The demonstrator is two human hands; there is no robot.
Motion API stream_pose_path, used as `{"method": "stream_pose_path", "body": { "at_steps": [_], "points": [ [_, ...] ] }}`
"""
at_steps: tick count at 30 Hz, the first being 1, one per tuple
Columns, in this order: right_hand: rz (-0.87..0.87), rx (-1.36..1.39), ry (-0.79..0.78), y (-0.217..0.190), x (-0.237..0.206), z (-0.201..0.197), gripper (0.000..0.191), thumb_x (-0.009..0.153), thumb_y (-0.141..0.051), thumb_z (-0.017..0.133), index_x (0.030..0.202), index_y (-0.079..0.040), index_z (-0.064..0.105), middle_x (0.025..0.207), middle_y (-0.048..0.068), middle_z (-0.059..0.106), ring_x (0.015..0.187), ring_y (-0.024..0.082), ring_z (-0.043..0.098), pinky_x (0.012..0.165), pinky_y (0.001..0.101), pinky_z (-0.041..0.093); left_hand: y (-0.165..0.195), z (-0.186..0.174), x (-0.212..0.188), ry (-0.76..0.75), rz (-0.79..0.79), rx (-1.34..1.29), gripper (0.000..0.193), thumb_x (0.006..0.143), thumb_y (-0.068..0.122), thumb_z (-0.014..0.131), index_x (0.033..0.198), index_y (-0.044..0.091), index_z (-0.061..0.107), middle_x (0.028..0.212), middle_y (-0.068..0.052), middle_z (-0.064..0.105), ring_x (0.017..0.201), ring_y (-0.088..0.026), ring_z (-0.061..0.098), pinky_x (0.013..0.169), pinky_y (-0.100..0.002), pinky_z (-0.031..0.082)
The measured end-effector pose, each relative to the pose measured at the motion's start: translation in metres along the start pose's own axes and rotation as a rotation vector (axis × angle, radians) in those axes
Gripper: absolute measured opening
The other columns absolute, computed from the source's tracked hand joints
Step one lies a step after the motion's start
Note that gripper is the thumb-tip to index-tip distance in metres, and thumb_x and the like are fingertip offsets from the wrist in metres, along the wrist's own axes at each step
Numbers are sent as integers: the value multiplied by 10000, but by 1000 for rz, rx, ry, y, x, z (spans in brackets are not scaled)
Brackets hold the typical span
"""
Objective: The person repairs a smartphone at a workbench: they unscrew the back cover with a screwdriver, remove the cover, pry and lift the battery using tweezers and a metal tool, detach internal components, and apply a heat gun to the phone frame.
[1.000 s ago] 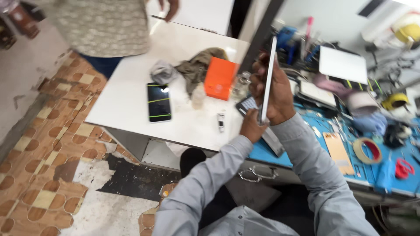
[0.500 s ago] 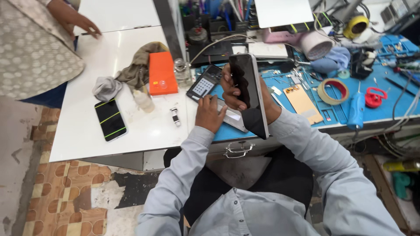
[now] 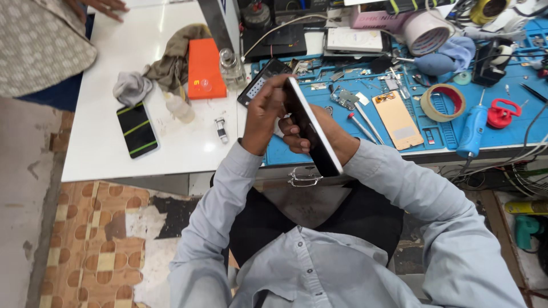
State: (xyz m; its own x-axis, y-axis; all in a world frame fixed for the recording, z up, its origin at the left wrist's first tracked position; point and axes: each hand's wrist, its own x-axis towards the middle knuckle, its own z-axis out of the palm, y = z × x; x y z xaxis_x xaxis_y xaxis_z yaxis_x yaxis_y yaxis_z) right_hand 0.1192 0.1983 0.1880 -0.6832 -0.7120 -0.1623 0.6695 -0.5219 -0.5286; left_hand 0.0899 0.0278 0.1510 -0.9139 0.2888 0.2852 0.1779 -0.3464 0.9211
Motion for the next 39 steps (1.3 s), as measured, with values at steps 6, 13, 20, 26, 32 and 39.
{"method": "stream_pose_path", "body": {
  "at_steps": [6, 13, 20, 26, 32, 39],
  "points": [
    [-63, -113, 123, 22, -16, -3, 320, 1149, -335, 450, 1148, -33, 558, 986, 82, 590, 709, 125, 581, 574, 252, 498, -17, 1, -2, -1, -30, -251, 298, 1107, 373, 603, 1171, 83, 623, 1073, 38, 633, 1008, -48, 564, 935, -205, 488],
    [-72, -314, 77, 16, -55, 22, 600, 1104, -425, 321, 1578, -57, 339, 1449, 187, 554, 1046, 228, 652, 864, 381, 565, -34, -30, 5, 91, -84, -447, 300, 1085, 407, 593, 1102, 107, 605, 1042, 42, 640, 990, -54, 609, 930, -240, 518],
    [42, -259, 33, 15, -59, 0, 696, 1082, -546, 242, 1578, -64, 326, 1450, 227, 552, 1115, 287, 668, 949, 458, 567, -59, -26, 2, 30, -123, -164, 363, 1105, 442, 612, 1027, 87, 622, 877, 63, 566, 865, -27, 520, 794, -213, 448],
    [88, -57, 60, 30, -68, -47, 728, 1104, -555, 224, 1592, -29, 349, 1431, 213, 559, 1142, 285, 648, 966, 461, 559, -73, -9, 2, -115, -191, 139, 386, 1076, 441, 570, 1112, 63, 640, 784, 57, 548, 659, -9, 475, 574, -194, 393],
    [89, 180, 20, 34, -75, -88, 812, 1082, -624, 274, 1581, 10, 373, 1334, 190, 589, 1073, 269, 625, 883, 455, 536, -75, 3, 0, -176, -266, 109, 453, 1085, 412, 531, 1331, 45, 630, 824, 24, 653, 605, -15, 518, 514, -174, 410],
    [68, 187, -50, 46, -68, -113, 837, 1079, -625, 324, 1568, 52, 376, 1301, 189, 592, 1078, 264, 611, 874, 433, 509, -66, 2, -6, -249, 0, 132, 549, 1193, 473, 433, 1455, 18, 594, 1267, -111, 739, 1131, -164, 722, 996, -292, 578]
  ]
}}
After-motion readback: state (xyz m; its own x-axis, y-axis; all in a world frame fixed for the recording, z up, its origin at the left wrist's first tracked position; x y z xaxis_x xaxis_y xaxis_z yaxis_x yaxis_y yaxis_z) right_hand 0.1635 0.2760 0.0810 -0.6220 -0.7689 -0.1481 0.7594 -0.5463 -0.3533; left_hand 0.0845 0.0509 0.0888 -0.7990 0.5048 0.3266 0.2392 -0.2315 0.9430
